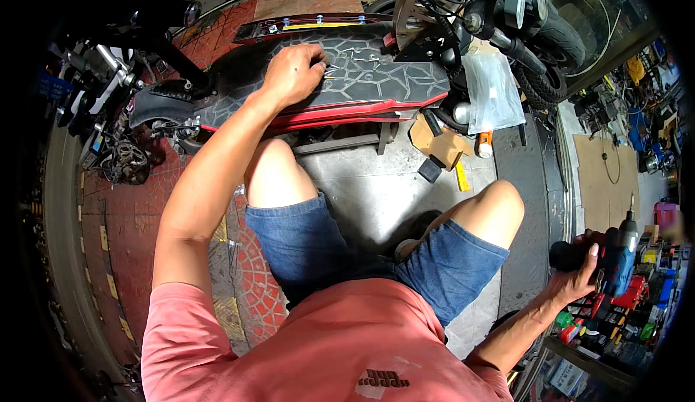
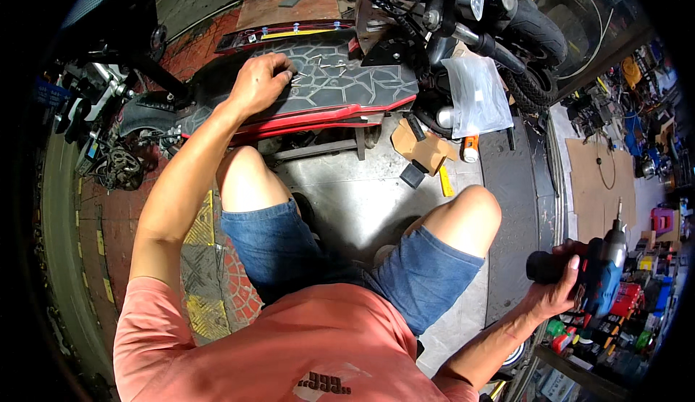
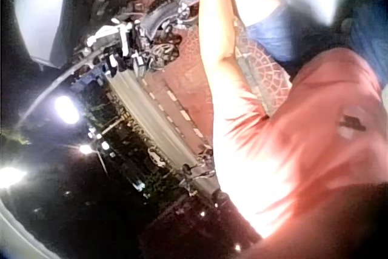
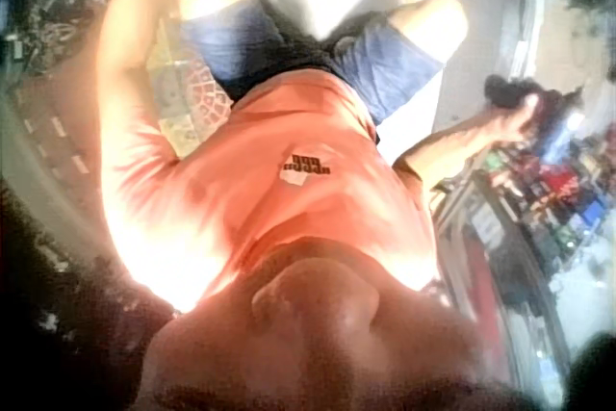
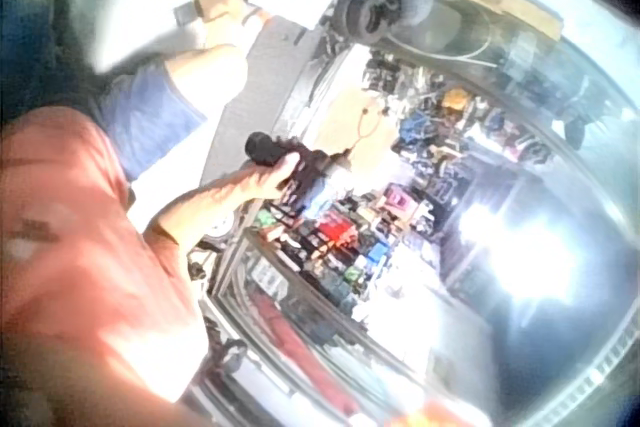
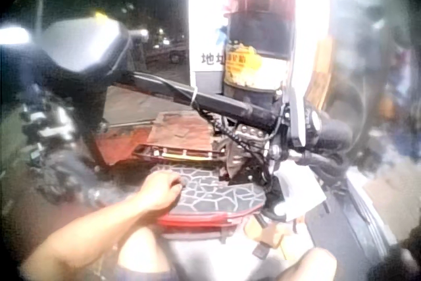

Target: The person is assembling an electric scooter by attaching a red and black deck plate to the frame. They use a cordless power drill to drive multiple screws into the deck, securing it to the scooter's body. The person adjusts the deck's position and uses the drill to fasten screws at various points along the edges.

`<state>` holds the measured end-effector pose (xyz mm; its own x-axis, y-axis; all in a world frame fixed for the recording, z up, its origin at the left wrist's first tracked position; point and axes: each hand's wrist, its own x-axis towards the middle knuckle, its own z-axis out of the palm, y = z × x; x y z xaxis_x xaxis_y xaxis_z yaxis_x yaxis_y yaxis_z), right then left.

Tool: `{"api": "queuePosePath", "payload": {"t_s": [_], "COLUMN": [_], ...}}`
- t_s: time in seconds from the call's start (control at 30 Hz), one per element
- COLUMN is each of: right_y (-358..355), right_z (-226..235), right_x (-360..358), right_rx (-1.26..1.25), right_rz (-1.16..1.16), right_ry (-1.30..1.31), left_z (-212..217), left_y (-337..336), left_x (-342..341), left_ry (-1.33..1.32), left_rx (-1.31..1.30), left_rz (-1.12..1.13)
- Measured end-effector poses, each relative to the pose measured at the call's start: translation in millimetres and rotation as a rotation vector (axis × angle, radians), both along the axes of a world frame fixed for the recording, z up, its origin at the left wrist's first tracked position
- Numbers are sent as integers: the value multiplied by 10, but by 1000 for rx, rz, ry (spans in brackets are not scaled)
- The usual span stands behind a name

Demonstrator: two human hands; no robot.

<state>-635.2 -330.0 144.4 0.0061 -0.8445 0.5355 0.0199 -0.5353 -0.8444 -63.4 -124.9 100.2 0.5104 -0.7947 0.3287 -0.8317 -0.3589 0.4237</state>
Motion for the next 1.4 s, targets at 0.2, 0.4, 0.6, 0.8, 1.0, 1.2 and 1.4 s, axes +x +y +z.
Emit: {"api": "queuePosePath", "payload": {"t_s": [0.2, 0.4, 0.6, 0.8, 1.0, 1.2, 1.4], "right_y": [509, 925, 1058, 1088, 1169, 1210, 1232], "right_z": [-21, -566, -682, -707, -563, -541, -613], "right_x": [846, 1376, 1566, 1713, 2060, 2109, 2087], "right_rx": [223, 406, 513, 530, 140, 135, 60], "right_rz": [399, 496, 642, 675, 722, 733, 689], "right_ry": [-185, 152, 103, 111, 232, 302, 337], "left_z": [166, 184, 276, 333, 179, 288, 206], "left_y": [43, 15, -100, -73, -34, -20, 48], "left_x": [-102, -111, -49, -437, -1558, -1894, -1871], "left_ry": [-29, -100, -126, 1503, 2162, 2228, 2268], "left_rx": [39, 227, 316, -473, -880, -767, -802], "left_rz": [-58, -134, -136, -89, -168, -220, -266]}}
